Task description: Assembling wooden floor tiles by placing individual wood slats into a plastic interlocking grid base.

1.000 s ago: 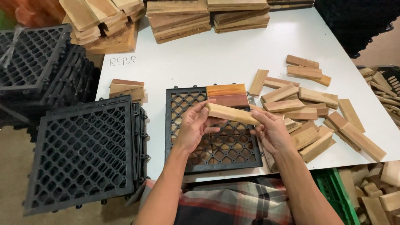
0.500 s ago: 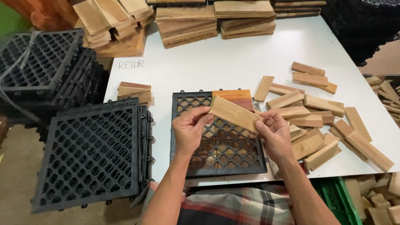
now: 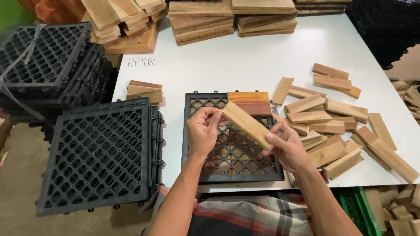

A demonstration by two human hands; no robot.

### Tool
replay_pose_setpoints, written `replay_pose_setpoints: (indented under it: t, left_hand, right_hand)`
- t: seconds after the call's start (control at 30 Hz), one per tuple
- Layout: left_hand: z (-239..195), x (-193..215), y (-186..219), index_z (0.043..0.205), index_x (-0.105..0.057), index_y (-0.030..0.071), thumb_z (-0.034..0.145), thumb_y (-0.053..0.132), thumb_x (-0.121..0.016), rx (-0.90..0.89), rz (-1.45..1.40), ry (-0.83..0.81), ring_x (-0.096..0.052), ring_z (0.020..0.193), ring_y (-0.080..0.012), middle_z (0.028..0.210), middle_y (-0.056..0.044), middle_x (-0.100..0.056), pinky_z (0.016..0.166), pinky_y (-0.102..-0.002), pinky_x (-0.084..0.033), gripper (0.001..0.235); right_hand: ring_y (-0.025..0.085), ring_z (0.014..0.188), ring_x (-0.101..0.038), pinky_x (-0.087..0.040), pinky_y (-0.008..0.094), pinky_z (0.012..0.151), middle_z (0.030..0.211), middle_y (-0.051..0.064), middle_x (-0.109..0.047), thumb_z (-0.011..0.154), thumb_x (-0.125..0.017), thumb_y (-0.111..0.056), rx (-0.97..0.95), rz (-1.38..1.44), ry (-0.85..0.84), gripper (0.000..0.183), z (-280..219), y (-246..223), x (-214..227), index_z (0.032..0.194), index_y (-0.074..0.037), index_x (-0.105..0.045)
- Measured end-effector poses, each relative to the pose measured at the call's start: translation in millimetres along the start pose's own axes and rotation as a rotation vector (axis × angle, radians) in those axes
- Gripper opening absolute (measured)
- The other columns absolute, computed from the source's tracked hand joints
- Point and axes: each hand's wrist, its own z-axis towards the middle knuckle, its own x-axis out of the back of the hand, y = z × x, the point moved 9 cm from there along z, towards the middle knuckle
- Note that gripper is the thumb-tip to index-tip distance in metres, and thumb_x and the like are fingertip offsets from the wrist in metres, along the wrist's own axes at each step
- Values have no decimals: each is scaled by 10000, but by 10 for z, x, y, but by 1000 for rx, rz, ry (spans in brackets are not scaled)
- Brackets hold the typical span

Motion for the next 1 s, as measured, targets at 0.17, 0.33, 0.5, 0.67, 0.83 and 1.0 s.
replay_pose_setpoints:
  t: [0.17, 0.33, 0.5, 0.67, 0.83, 1.0]
  left_hand:
    - [12, -28, -266, 938, -692, -38, 992, 29, -585, 159, -38, 29, -743, 641, -188, 748, -192, -751, 622, -323, -658, 137]
    - [-175, -244, -468, 1052, -627, -42, 1088, 162, -437, 424, -417, 22, -753, 811, -234, 922, -195, -742, 756, -355, -651, 281]
    - [-285, -463, -375, 1204, -721, 50, 865, 168, -802, 305, 100, -271, -765, 869, -193, 960, -139, -793, 752, -340, -633, 368]
    - [-263, -510, -111, 1093, -797, 86, 868, 139, -782, 194, 203, -429, -768, 933, -205, 945, -95, -810, 763, -352, -618, 232]
    - [-283, -548, -51, 1079, -816, 148, 877, 149, -774, 118, 330, -476, -779, 941, -208, 933, -36, -819, 780, -322, -613, 206]
    - [-311, -624, -107, 1104, -809, 169, 895, 108, -736, -45, 475, -540, -759, 970, -289, 976, -35, -815, 856, -348, -554, 231]
  right_hand:
    - [359, 607, -763, -653, 449, 544, 767, 268, -729, 924, -649, -51, -288, -52, -162, 282, -89, 247, -310, 1173, 30, -546]
    - [337, 736, -786, -667, 428, 634, 859, 273, -778, 919, -646, -82, -383, -57, -232, 302, -241, 344, -773, 1187, 31, -566]
    - [370, 838, -786, -612, 458, 700, 821, 199, -792, 849, -818, -316, -117, -1051, -192, 290, -178, 45, -683, 982, -60, -787]
    - [277, 938, -743, -629, 387, 754, 1130, 182, -723, 833, -786, -38, 272, -578, 48, 602, -64, -650, -346, 1381, -1, -538]
    - [130, 927, -645, -623, 291, 792, 1010, 72, -661, 782, -855, -59, 350, -517, 21, 509, -56, -564, -329, 1263, -20, -694]
    - [169, 535, -545, -498, 353, 433, 649, 113, -562, 886, -758, -51, -22, -158, 172, 124, 68, 33, 8, 853, 66, -730]
